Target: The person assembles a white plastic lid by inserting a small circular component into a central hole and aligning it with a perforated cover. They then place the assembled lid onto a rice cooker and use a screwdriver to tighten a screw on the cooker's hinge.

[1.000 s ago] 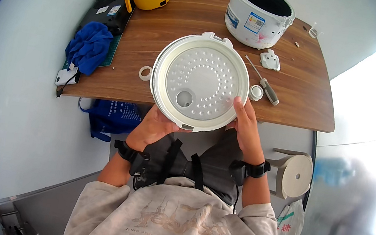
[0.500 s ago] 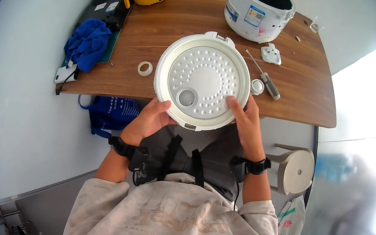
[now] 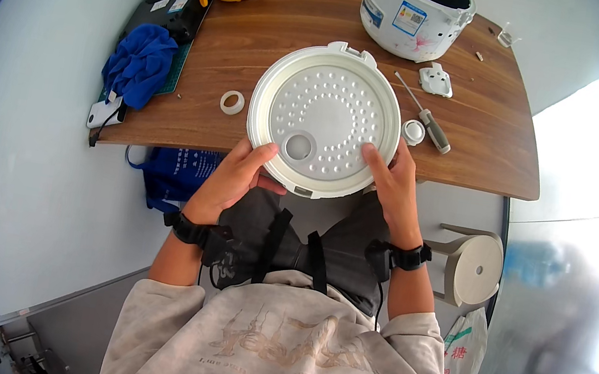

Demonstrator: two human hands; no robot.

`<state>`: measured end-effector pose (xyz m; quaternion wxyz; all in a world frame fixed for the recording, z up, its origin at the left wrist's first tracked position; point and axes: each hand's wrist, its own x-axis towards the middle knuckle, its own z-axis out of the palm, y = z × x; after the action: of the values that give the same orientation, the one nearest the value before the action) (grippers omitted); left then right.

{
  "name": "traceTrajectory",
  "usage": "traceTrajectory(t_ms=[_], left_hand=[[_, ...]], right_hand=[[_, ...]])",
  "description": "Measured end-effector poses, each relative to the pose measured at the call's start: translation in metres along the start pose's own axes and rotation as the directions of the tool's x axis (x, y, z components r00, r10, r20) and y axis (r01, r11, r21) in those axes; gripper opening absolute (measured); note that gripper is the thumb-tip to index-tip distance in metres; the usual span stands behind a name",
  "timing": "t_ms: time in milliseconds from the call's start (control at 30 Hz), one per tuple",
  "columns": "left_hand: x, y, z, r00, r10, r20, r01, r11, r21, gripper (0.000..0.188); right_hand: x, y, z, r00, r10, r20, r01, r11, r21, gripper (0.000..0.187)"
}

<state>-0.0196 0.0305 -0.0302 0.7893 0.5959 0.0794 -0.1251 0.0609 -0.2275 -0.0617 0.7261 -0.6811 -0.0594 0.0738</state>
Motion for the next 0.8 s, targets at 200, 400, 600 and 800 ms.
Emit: traceTrajectory(t_ms=[200, 400, 600, 800], left_hand=[[0.000, -0.001, -0.004, 1.000, 0.013, -0.014, -0.012, 1.000, 0.011, 0.052], [-0.002, 0.015, -0.007, 0.999, 0.003, -0.047, -0.001, 0.999, 0.045, 0.055], [-0.004, 0.014, -0.001, 0.997, 0.026, -0.076, -0.023, 0.999, 0.035, 0.056], [-0.010, 0.003, -0.018, 0.999, -0.003, -0.049, 0.008, 0.994, 0.110, 0.059]], right_hand=[[-0.002, -0.001, 0.003, 0.999, -0.034, -0.018, 0.034, 0.999, 0.000, 0.037], [-0.007, -0.014, -0.003, 0.999, -0.006, 0.034, 0.006, 1.000, 0.017, 0.039], [-0.005, -0.009, -0.005, 0.998, 0.031, 0.060, -0.035, 0.997, 0.074, 0.036], [-0.008, -0.030, -0.018, 0.996, 0.077, 0.050, -0.078, 0.997, -0.001, 0.043]])
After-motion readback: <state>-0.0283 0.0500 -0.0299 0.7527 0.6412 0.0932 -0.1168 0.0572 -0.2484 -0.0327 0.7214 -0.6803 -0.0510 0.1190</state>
